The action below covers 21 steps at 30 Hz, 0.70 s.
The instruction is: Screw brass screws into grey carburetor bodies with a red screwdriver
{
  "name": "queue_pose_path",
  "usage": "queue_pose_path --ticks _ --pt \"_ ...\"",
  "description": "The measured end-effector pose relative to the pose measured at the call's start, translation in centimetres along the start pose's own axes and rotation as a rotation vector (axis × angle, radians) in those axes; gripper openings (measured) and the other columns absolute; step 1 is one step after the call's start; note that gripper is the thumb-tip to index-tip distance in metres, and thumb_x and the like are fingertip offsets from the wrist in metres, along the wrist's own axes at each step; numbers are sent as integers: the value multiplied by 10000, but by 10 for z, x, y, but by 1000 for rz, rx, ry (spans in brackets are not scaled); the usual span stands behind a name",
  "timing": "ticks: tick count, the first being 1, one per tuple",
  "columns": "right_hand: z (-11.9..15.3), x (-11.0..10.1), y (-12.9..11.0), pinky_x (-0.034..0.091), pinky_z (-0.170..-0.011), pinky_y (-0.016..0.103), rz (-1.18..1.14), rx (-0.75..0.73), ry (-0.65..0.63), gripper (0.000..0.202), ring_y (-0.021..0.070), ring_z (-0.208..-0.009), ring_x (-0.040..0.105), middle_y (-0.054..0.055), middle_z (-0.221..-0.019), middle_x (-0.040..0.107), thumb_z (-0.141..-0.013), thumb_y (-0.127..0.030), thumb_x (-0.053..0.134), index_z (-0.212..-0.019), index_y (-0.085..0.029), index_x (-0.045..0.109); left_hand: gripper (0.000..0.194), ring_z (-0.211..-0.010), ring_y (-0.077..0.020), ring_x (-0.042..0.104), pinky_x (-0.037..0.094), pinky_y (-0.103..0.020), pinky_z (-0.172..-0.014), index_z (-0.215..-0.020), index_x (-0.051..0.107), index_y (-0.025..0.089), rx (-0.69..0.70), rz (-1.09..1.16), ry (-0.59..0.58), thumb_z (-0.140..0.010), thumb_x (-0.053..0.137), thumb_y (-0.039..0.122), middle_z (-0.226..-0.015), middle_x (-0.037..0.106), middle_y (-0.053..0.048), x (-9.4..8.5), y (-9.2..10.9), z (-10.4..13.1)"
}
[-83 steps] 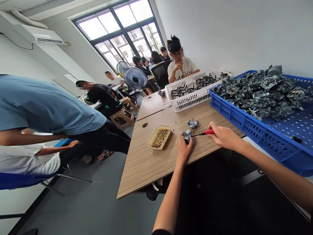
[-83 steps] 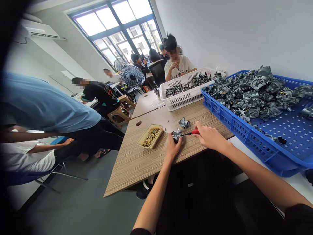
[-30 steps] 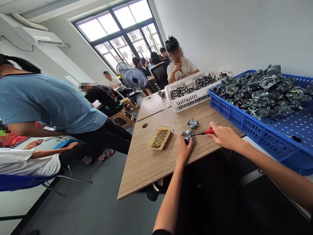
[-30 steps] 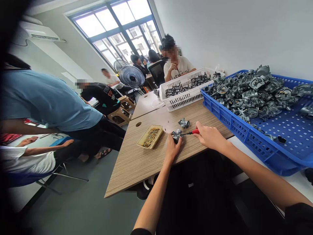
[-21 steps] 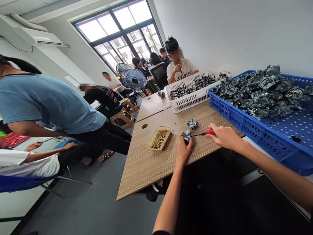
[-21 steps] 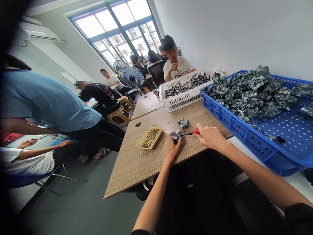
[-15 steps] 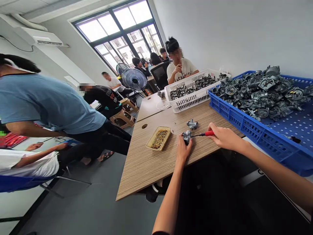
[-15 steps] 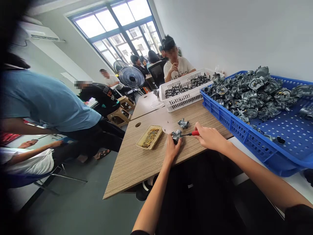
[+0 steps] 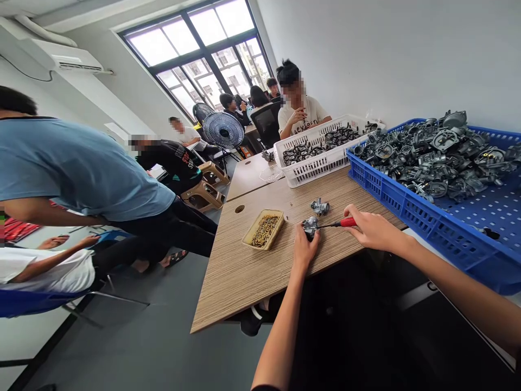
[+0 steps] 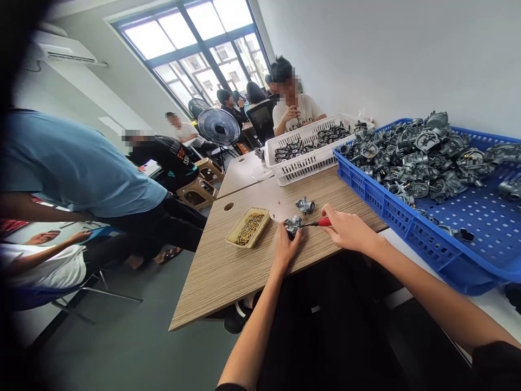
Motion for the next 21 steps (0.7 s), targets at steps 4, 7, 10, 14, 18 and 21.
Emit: queue_pose_path --ticks 4,7,10,14,18,21 --pt "0 2 -3 404 -680 292 -18 8 19 132 258 -929 732 76 -1030 746 -1022 -267 504 -1134 -219 453 350 -1072 -241 604 496 -392 -981 -1227 475 210 -5 3 2 -935 602 355 -1141 621 -109 -1 1 0" --pt "-2 3 -2 396 -654 293 24 50 64 128 257 -891 736 84 -1024 761 -1039 -343 499 -1067 -219 482 350 -1072 -238 610 499 -388 -967 -1233 476 217 -12 10 -1 -935 600 353 -1149 625 -104 -2 2 0" --pt "-4 4 1 388 -640 291 100 97 92 217 263 -848 739 79 -949 769 -1049 -432 478 -999 -224 509 364 -1079 -242 610 499 -391 -965 -1245 468 212 -19 17 -1 -937 595 359 -1157 626 -110 -2 2 0" --pt "-4 4 4 411 -666 288 61 76 70 196 265 -870 741 78 -968 773 -1040 -418 494 -1059 -224 506 362 -1097 -246 607 495 -400 -982 -1240 470 219 -28 18 5 -930 600 353 -1159 628 -108 -2 1 0" --pt "-1 1 2 438 -730 288 -68 -7 48 212 260 -979 733 78 -1115 754 -1010 -308 543 -1185 -234 448 373 -1112 -254 600 493 -409 -993 -1247 463 215 -22 20 2 -932 591 367 -1161 619 -117 -1 1 -1" --pt "-1 2 0 419 -707 286 -70 -40 27 171 255 -939 732 70 -1073 747 -1012 -271 518 -1163 -233 448 363 -1096 -252 599 495 -409 -992 -1236 464 213 -9 19 0 -935 586 374 -1151 616 -117 0 0 -1"
Point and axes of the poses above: each hand's wrist, its own z-axis away from the middle knuckle, its own x-axis out of the palm, y = z × x, the point moved 5 cm from there along -z, towards the middle knuckle
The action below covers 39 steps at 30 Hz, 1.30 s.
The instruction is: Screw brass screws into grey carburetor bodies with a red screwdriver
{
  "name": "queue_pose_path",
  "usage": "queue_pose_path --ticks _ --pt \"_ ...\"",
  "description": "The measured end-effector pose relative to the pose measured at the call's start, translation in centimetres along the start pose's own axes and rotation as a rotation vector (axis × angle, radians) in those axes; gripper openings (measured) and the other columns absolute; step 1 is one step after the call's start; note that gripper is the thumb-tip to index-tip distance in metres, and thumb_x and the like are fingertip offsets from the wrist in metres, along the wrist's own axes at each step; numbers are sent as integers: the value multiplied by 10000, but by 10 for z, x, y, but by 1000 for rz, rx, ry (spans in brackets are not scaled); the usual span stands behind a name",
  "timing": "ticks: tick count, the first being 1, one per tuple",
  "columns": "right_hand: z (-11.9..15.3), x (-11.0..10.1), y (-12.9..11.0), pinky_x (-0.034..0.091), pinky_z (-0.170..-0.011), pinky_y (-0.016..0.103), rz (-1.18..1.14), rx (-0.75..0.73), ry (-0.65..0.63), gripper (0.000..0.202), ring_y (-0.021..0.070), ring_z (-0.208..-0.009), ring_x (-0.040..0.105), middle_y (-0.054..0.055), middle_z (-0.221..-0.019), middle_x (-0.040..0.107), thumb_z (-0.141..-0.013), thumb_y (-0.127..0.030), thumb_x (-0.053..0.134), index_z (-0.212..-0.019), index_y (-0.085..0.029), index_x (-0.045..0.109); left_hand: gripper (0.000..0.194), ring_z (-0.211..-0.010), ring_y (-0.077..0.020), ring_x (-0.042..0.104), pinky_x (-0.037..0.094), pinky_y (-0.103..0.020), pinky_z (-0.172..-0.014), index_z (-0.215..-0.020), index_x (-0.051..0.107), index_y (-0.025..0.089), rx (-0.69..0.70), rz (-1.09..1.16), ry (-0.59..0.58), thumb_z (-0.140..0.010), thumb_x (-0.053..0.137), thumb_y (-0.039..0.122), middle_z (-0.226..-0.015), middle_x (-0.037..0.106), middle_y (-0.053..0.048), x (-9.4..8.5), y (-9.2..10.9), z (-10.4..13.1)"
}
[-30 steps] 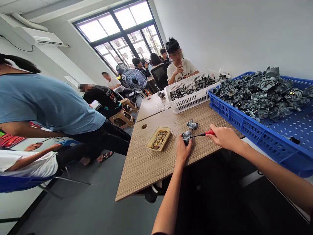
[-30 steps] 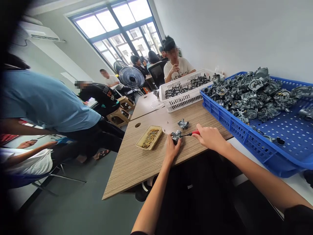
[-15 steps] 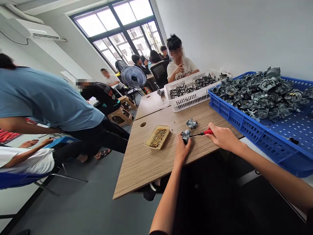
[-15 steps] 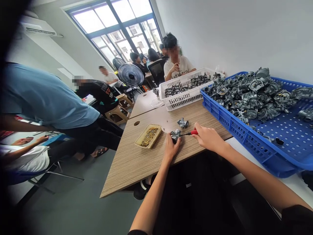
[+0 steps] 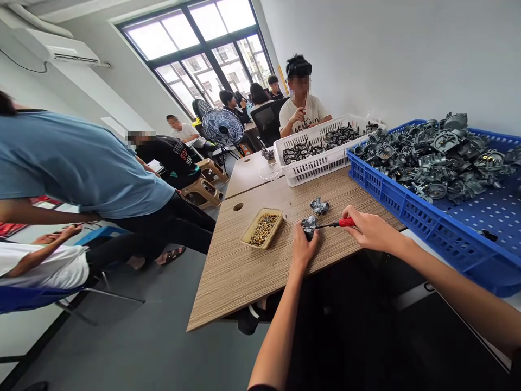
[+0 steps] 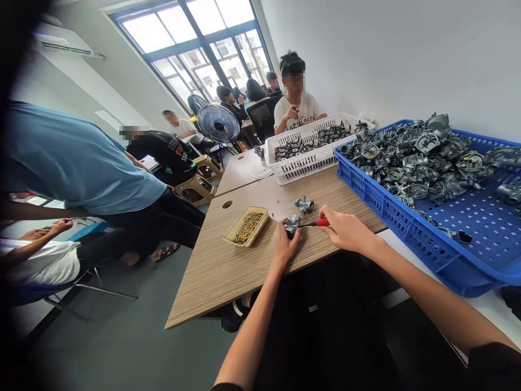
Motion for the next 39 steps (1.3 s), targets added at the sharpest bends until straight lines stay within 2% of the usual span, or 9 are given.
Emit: queue_pose_path --ticks 5,11,17,21,30,39 --pt "-2 4 2 383 -664 283 75 65 30 137 258 -898 736 76 -1005 762 -1029 -325 500 -1109 -217 475 363 -1088 -254 598 497 -411 -990 -1227 463 204 -2 -4 6 -937 585 384 -1147 615 -123 1 -1 -1" --pt "-2 3 7 383 -644 292 173 185 56 262 275 -830 738 76 -870 764 -1042 -474 454 -1024 -223 524 366 -1097 -246 604 495 -406 -992 -1241 458 220 -13 -2 2 -932 596 357 -1162 623 -111 2 -1 0" --pt "-1 1 6 445 -755 308 -37 43 31 200 266 -962 732 78 -1086 760 -1007 -341 532 -1160 -238 456 377 -1115 -246 603 490 -410 -1007 -1257 463 215 -13 4 -7 -931 597 347 -1177 621 -114 0 2 0" --pt "-1 2 2 433 -715 296 -30 28 5 154 259 -926 735 88 -1053 758 -1014 -306 523 -1127 -228 454 370 -1117 -243 599 489 -406 -1012 -1247 474 211 -13 3 -3 -927 597 350 -1171 620 -113 0 2 0" --pt "-2 3 3 412 -657 286 58 151 13 201 274 -879 747 80 -943 778 -1051 -422 480 -1060 -221 482 351 -1090 -248 604 495 -401 -992 -1221 477 205 -12 -11 -2 -934 587 374 -1140 621 -115 -1 4 0" --pt "0 1 0 452 -731 302 -52 46 7 183 260 -935 737 82 -1047 764 -1015 -332 519 -1154 -225 467 357 -1110 -251 604 492 -410 -1004 -1230 470 217 -23 3 -11 -934 596 371 -1167 623 -115 -2 3 0"
Point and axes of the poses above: each hand's wrist, its own z-axis away from the middle knuckle, its own x-axis out of the palm, y = z × x, the point moved 5 cm from there along -z, towards the middle knuckle
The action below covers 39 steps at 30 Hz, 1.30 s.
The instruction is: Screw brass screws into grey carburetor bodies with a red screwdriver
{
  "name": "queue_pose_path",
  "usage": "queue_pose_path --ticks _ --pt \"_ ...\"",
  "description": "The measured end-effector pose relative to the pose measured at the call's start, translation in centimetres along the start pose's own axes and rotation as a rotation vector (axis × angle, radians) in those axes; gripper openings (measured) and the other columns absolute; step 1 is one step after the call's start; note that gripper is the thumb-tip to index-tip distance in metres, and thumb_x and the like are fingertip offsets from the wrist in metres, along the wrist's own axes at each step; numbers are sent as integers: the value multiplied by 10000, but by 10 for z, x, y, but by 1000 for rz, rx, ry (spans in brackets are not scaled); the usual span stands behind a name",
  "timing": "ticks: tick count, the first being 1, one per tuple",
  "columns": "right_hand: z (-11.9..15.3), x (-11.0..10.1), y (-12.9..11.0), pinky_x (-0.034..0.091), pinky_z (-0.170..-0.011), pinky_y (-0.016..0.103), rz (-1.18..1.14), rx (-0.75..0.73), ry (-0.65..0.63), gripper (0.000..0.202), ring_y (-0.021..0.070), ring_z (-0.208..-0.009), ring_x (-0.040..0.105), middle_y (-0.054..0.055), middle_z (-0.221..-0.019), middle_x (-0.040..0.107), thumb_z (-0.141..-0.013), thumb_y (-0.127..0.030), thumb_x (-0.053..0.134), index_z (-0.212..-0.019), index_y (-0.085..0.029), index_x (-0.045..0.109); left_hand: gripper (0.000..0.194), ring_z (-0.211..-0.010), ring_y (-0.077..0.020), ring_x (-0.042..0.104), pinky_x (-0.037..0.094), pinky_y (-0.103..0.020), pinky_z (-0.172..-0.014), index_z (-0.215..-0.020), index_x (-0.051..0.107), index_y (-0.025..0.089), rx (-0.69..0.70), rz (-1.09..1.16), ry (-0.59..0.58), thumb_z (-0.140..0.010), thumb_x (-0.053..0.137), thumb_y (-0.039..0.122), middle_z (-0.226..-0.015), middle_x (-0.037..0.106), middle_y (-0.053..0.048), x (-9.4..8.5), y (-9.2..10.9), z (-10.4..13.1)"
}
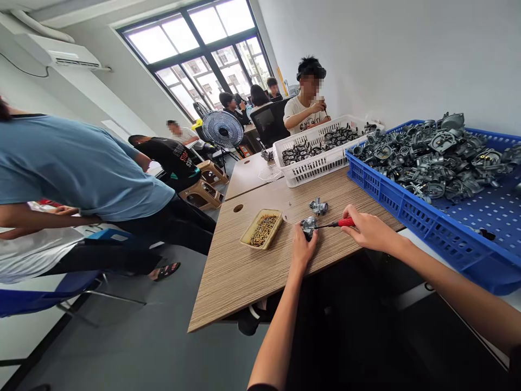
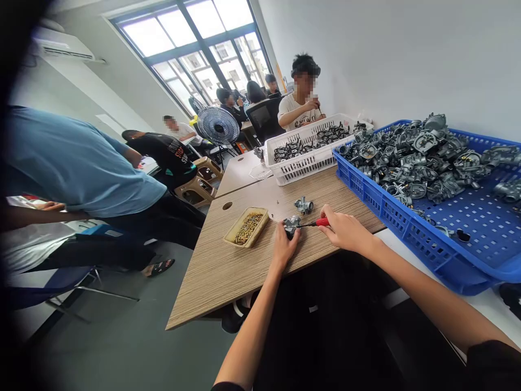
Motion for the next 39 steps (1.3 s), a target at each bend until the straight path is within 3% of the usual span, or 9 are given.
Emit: queue_pose_path --ticks 10,18,27,35,39 --pt "-2 2 3 428 -660 291 190 121 27 274 284 -870 751 95 -934 779 -1050 -480 443 -1070 -214 506 344 -1094 -247 612 498 -399 -981 -1219 482 220 -7 -2 12 -932 597 372 -1153 635 -109 0 0 0" --pt "1 -1 -1 453 -738 304 10 -25 -7 189 268 -978 738 79 -1077 763 -1020 -327 511 -1172 -234 449 324 -1071 -242 616 497 -394 -974 -1215 486 223 -13 -2 -5 -940 590 359 -1137 636 -101 -1 2 0" --pt "-2 3 1 409 -648 296 212 117 7 271 291 -845 748 100 -908 772 -1060 -477 431 -1074 -213 489 347 -1110 -247 601 490 -402 -1006 -1235 474 224 -12 3 -2 -944 582 380 -1176 623 -113 1 -1 0" --pt "1 -1 -1 432 -712 301 62 -13 24 173 269 -949 741 74 -1059 765 -1019 -323 525 -1144 -230 450 336 -1106 -252 606 487 -411 -1012 -1229 478 217 -5 -12 10 -953 568 387 -1161 623 -118 0 0 0" --pt "1 2 -2 419 -685 293 101 27 22 152 274 -925 745 86 -1036 773 -1030 -343 515 -1105 -223 457 334 -1085 -248 611 492 -397 -984 -1220 487 201 0 -3 8 -961 559 398 -1138 626 -119 -1 1 0"
Point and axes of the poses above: each hand's wrist, its own z-axis away from the middle knuckle, its own x-axis out of the palm, y = z × x, the point moved 5 cm from there along -z, towards the middle knuckle
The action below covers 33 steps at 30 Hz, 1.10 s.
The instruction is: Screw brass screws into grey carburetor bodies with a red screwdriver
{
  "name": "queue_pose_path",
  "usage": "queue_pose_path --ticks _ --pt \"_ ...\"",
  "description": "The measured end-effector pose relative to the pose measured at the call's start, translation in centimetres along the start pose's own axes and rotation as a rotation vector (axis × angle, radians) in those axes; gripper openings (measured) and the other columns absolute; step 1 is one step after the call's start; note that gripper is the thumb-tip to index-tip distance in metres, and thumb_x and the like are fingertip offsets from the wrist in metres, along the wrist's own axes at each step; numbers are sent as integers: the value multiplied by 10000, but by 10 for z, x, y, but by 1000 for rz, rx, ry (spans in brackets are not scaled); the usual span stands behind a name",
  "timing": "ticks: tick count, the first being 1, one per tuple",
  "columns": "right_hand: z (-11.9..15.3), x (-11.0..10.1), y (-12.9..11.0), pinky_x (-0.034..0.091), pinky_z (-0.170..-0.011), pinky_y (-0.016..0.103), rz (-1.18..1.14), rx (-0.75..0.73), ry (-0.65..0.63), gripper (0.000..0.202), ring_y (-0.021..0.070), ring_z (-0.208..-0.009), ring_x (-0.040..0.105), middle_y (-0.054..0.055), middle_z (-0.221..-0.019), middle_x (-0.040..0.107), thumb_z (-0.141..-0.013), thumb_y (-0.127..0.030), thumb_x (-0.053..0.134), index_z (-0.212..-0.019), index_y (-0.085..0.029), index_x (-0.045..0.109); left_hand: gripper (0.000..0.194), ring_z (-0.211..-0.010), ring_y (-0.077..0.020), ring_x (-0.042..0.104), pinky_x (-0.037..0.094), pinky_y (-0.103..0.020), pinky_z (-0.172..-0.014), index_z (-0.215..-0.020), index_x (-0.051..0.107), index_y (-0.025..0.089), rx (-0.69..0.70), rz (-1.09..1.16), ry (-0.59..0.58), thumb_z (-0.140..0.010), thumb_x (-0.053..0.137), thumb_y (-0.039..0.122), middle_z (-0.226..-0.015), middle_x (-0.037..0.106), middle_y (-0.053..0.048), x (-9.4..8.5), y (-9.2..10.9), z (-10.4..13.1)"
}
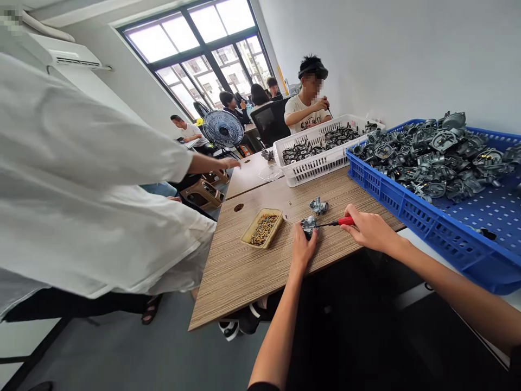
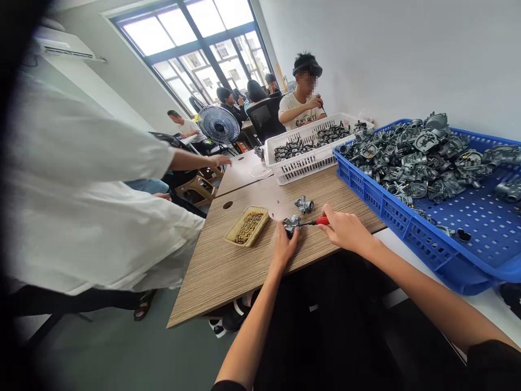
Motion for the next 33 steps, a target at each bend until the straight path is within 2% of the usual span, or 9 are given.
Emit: queue_pose_path --ticks 6,11,14,22,27,30,33 --pt "-2 0 0 399 -646 281 56 43 -13 189 267 -862 748 91 -973 778 -1044 -400 494 -1086 -218 470 327 -1074 -242 597 488 -398 -968 -1223 491 198 8 12 2 -963 566 382 -1127 622 -111 1 -2 0" --pt "1 -2 -4 410 -686 284 -12 -47 8 184 262 -900 741 73 -1035 764 -1013 -336 546 -1123 -230 442 322 -1075 -249 588 487 -409 -975 -1215 493 190 34 4 23 -969 564 386 -1122 613 -119 1 -4 0" --pt "2 -2 -5 400 -677 284 -8 -48 14 156 256 -887 738 67 -1016 758 -1015 -306 534 -1114 -231 440 334 -1060 -248 587 491 -405 -966 -1228 485 188 47 0 27 -968 567 381 -1119 610 -121 0 -3 0" --pt "-1 3 1 379 -644 291 40 13 18 178 274 -864 743 73 -964 770 -1046 -394 490 -1086 -228 441 326 -1051 -242 586 490 -387 -958 -1228 482 190 50 -8 22 -967 561 369 -1110 610 -113 2 -3 -1" --pt "0 0 -1 406 -688 296 -15 -45 24 177 272 -911 740 67 -1030 765 -1011 -322 540 -1118 -235 429 332 -1073 -241 589 488 -390 -984 -1236 477 199 47 -18 23 -961 570 358 -1133 610 -114 2 -3 -1" --pt "0 0 -1 403 -675 300 -2 -15 9 156 273 -891 741 67 -1013 766 -1017 -317 520 -1120 -233 437 331 -1078 -245 596 492 -392 -985 -1235 475 208 42 -27 24 -960 574 363 -1132 615 -112 3 -4 -1" --pt "-1 1 0 394 -653 299 51 33 6 176 280 -875 743 85 -999 772 -1040 -383 484 -1110 -226 449 331 -1089 -247 602 494 -392 -984 -1241 473 214 42 -27 22 -962 570 364 -1145 618 -114 3 -4 -1"
Point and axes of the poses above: each hand's wrist, its own z-axis away from the middle knuckle, its own x-axis out of the palm, y = z × x, the point moved 5 cm from there along -z, towards the middle knuckle
